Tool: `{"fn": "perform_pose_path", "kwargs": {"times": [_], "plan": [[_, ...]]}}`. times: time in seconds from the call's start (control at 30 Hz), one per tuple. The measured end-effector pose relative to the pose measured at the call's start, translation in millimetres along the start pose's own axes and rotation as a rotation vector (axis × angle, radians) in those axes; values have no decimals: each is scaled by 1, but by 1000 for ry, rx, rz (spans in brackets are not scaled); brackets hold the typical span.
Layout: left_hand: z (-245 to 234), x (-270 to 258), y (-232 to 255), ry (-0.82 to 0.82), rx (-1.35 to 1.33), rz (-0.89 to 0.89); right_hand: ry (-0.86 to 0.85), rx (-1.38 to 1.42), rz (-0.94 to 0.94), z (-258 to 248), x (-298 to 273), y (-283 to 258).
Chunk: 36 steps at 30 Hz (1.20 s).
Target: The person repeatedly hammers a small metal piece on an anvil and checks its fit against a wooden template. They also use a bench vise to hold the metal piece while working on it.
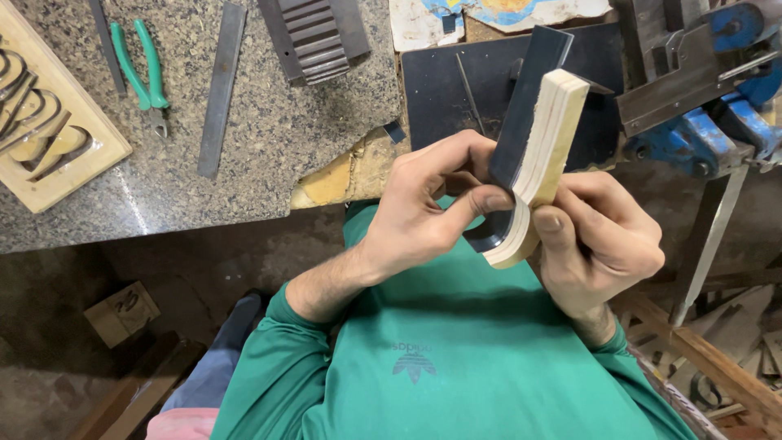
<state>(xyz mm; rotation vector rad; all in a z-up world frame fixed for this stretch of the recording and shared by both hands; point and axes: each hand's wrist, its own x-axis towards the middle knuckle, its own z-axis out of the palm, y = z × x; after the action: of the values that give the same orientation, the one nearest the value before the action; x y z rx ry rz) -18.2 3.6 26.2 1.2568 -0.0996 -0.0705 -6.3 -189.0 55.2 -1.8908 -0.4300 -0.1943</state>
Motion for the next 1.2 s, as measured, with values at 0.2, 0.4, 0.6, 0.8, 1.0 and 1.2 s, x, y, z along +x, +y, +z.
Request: {"fn": "perform_pose_path", "kwargs": {"times": [0.2,0.4,0.6,0.8,1.0,1.2], "plan": [[-2,1,-2,-4,11,3,-23,-31,36,2,6,-3],[-16,10,-36,22,-158,-84,-66,-33,112,12,-1,34],[-59,15,-79,236,-281,-48,-88,-63,456,77,11,125],[-90,1,-107,112,-422,-54,-232,-159,335,82,-5,133],[-109,-5,-117,-103,-580,-121,-541,603,825,98,-11,126],[-182,-28,-116,463,789,-80,-375,665,862,161,-10,146]]}}
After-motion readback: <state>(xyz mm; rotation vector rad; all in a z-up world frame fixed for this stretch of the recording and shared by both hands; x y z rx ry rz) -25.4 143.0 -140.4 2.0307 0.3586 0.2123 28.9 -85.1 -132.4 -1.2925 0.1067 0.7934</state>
